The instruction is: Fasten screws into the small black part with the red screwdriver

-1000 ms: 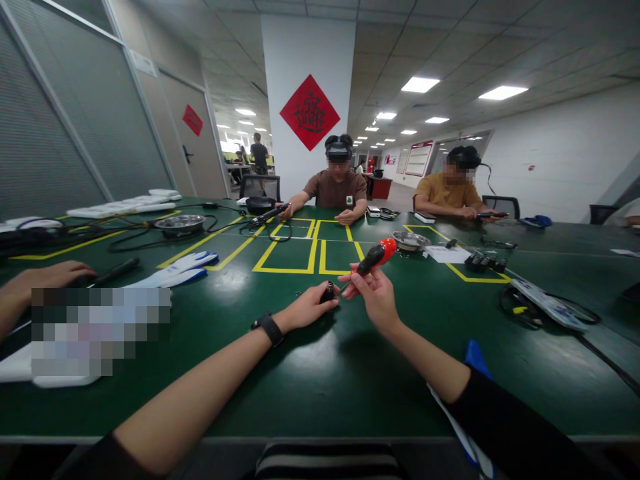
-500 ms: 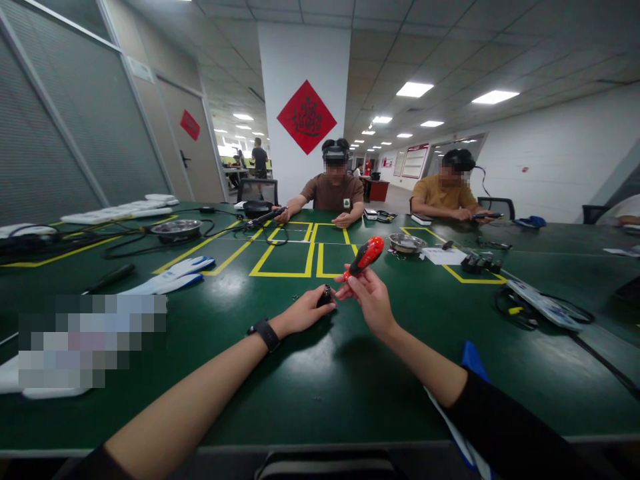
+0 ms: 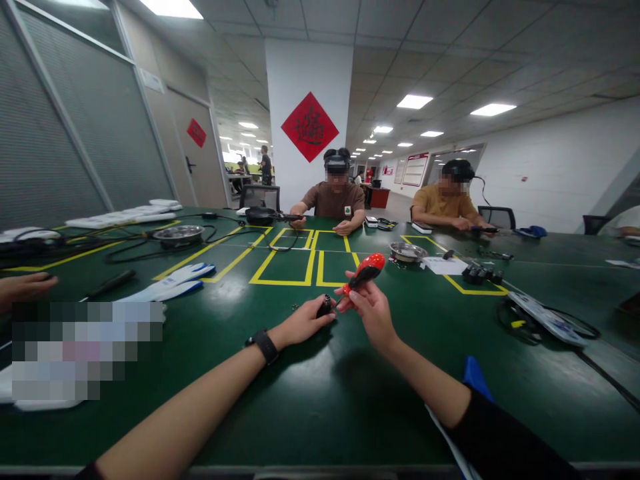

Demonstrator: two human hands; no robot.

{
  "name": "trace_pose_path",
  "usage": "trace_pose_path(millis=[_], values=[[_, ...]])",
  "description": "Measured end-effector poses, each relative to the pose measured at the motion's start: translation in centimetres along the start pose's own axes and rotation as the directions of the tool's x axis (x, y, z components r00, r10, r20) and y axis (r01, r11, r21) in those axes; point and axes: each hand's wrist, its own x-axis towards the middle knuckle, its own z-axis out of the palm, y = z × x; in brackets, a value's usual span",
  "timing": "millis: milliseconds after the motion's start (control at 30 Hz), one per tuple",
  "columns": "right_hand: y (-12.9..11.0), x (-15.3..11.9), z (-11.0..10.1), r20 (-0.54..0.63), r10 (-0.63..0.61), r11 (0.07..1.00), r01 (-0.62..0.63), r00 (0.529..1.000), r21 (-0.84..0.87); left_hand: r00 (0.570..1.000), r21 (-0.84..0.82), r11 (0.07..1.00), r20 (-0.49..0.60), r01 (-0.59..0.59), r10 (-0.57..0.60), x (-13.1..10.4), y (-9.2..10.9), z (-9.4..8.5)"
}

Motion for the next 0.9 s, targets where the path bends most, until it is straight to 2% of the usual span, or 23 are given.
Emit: trace_pose_path(millis=[133, 333, 700, 900], values=[[0.12, 0.03, 0.08, -0.002, -0.011, 0.999, 0.011, 1.000, -0.045, 1.000, -0.009, 1.000, 0.003, -0.004, 0.004, 0.04, 0.09, -0.02], [0.55, 0.18, 0.09, -0.084, -0.059, 0.996, 0.054, 0.995, -0.066, 1.000, 0.015, 1.000, -0.009, -0.003, 0.003, 0.06, -0.05, 0.13], [0.38, 0.02, -0.07, -0.008, -0.035, 0.998, 0.034, 0.999, -0.045, 1.000, 0.020, 0.999, -0.008, -0.025, 0.025, -0.08, -0.06, 0.08], [0.88, 0.27, -0.05, -0.059, -0.046, 0.999, 0.045, 0.997, -0.018, 1.000, 0.021, 1.000, -0.010, -0.017, 0.017, 0.00, 0.00, 0.14]])
